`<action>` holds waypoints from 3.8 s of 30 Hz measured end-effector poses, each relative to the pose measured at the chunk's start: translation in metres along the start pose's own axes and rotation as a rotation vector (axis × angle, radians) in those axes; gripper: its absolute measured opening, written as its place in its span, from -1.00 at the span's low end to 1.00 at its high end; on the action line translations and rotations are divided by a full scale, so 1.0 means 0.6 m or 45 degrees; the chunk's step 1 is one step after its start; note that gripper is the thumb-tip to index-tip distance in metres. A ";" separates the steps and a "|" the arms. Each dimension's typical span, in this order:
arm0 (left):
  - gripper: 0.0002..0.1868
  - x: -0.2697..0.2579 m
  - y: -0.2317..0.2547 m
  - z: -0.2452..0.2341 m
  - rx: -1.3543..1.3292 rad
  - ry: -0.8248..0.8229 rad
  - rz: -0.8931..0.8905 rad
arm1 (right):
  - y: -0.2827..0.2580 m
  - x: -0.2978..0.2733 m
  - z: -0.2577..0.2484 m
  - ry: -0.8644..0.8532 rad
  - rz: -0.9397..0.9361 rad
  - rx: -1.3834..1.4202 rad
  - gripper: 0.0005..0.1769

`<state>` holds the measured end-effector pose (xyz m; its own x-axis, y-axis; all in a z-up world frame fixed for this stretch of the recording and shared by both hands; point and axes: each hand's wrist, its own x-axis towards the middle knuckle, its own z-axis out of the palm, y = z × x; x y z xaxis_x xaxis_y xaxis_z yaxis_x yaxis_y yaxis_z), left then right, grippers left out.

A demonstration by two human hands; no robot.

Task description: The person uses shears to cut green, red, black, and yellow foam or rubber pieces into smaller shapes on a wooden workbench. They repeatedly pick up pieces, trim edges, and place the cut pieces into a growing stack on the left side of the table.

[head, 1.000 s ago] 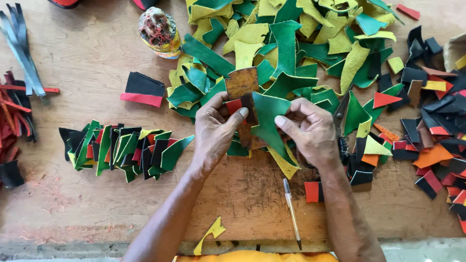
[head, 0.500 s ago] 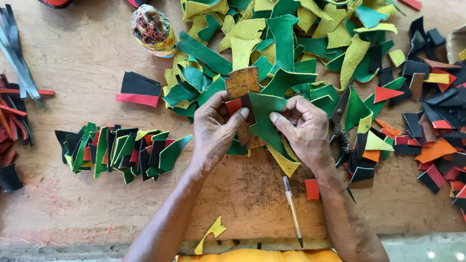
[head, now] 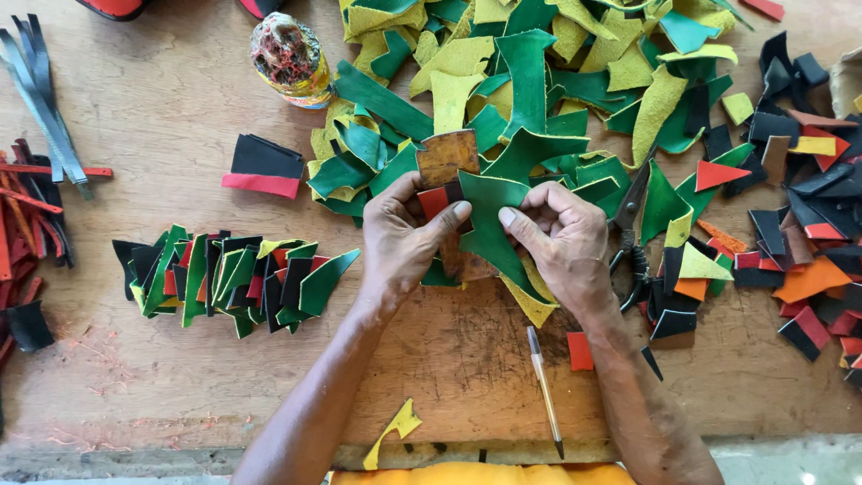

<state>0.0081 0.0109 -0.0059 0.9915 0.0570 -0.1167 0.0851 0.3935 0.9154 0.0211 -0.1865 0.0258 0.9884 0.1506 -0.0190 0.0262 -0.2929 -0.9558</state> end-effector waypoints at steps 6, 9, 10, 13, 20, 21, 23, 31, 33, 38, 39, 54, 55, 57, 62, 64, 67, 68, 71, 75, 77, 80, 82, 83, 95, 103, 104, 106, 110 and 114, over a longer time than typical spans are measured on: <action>-0.70 0.001 0.000 0.002 0.005 -0.008 0.022 | 0.012 -0.004 0.000 0.030 -0.101 -0.106 -0.82; -0.72 -0.002 0.002 0.003 -0.017 -0.013 0.053 | 0.016 -0.005 0.000 -0.013 -0.171 0.007 -0.86; -0.73 -0.003 0.002 0.003 -0.001 -0.001 0.064 | 0.017 -0.004 -0.001 -0.063 -0.135 0.068 -0.86; -0.75 -0.006 0.005 0.004 0.029 0.033 0.069 | 0.018 0.001 -0.010 -0.149 0.015 0.244 -0.76; -0.79 -0.005 0.012 0.000 0.008 0.071 0.043 | 0.025 0.012 -0.025 -0.202 0.184 0.508 -0.51; -0.78 -0.005 0.012 0.000 -0.022 0.064 0.047 | 0.028 0.011 -0.025 -0.202 0.181 0.501 -0.49; -0.78 -0.005 0.013 0.001 -0.030 0.066 0.063 | 0.033 0.010 -0.025 -0.203 0.180 0.505 -0.49; -0.75 -0.004 0.012 -0.001 -0.038 0.064 0.075 | 0.041 0.009 -0.027 -0.211 0.200 0.502 -0.47; -0.71 -0.003 0.012 -0.001 -0.061 0.068 0.058 | 0.040 0.008 -0.027 -0.209 0.210 0.506 -0.46; -0.61 -0.002 0.014 -0.001 -0.123 0.079 -0.002 | 0.038 0.007 -0.026 -0.213 0.185 0.490 -0.46; -0.60 -0.002 0.014 0.000 -0.131 0.078 -0.006 | 0.038 0.007 -0.026 -0.213 0.182 0.487 -0.46; -0.59 -0.002 0.015 -0.003 -0.106 0.076 0.002 | 0.029 0.008 -0.025 -0.272 0.150 0.238 -0.66; -0.59 -0.002 0.013 -0.003 -0.100 0.077 0.005 | 0.029 0.008 -0.024 -0.278 0.083 0.250 -0.66; -0.60 -0.002 0.010 -0.003 -0.087 0.076 0.011 | 0.029 0.005 -0.021 -0.289 -0.050 0.275 -0.60; -0.66 -0.001 0.009 -0.003 -0.032 0.075 0.056 | 0.017 0.010 -0.046 -0.274 -0.018 0.267 -0.65; -0.66 -0.001 0.012 -0.003 0.042 0.063 0.064 | 0.009 0.011 -0.062 -0.315 -0.022 0.237 -0.65; -0.64 -0.004 0.021 0.003 0.296 0.027 0.109 | -0.004 0.010 -0.085 -0.386 -0.054 0.105 -0.69; -0.61 -0.009 0.024 0.007 0.401 0.018 0.147 | -0.009 0.011 -0.090 -0.430 -0.073 0.127 -0.74; -0.48 -0.019 0.036 0.012 0.793 0.014 0.321 | -0.024 0.008 -0.097 -0.467 -0.049 -0.009 -0.67; -0.34 -0.018 0.041 0.021 1.218 0.091 0.455 | -0.044 0.011 -0.110 -0.507 -0.143 -0.180 -0.72; -0.32 -0.015 0.041 0.021 1.258 0.073 0.445 | -0.052 0.013 -0.112 -0.528 -0.118 -0.173 -0.69; -0.35 -0.013 0.038 0.015 1.189 0.058 0.556 | -0.058 0.014 -0.108 -0.511 -0.150 -0.186 -0.69; -0.37 -0.015 0.036 0.011 1.118 0.051 0.606 | -0.058 0.016 -0.104 -0.502 -0.196 -0.206 -0.69; -0.38 -0.017 0.035 0.010 1.091 0.042 0.598 | -0.058 0.017 -0.103 -0.502 -0.216 -0.218 -0.68; -0.58 -0.012 0.032 0.011 0.404 0.023 0.119 | -0.034 0.011 -0.094 -0.402 -0.091 -0.013 -0.66; -0.50 -0.040 0.066 0.037 0.956 0.052 0.691 | -0.047 0.014 -0.103 -0.485 -0.277 -0.245 -0.70; -0.51 -0.039 0.070 0.033 0.677 -0.149 0.445 | -0.049 0.014 -0.101 -0.479 -0.293 -0.280 -0.69; -0.48 -0.042 0.064 0.033 0.179 -0.365 0.056 | -0.053 0.004 -0.100 -0.451 -0.297 -0.339 -0.68; -0.42 -0.040 0.048 0.038 -0.190 -0.370 -0.148 | -0.067 -0.006 -0.083 -0.326 -0.146 -0.228 -0.69; -0.43 -0.033 0.022 0.058 -0.207 -0.302 -0.117 | -0.083 -0.032 -0.069 -0.198 -0.204 -0.208 -0.70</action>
<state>-0.0070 -0.0167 0.0221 0.9773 -0.1942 -0.0849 0.1774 0.5302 0.8291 0.0072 -0.2137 0.0858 0.9352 0.3467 0.0720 0.2169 -0.4002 -0.8904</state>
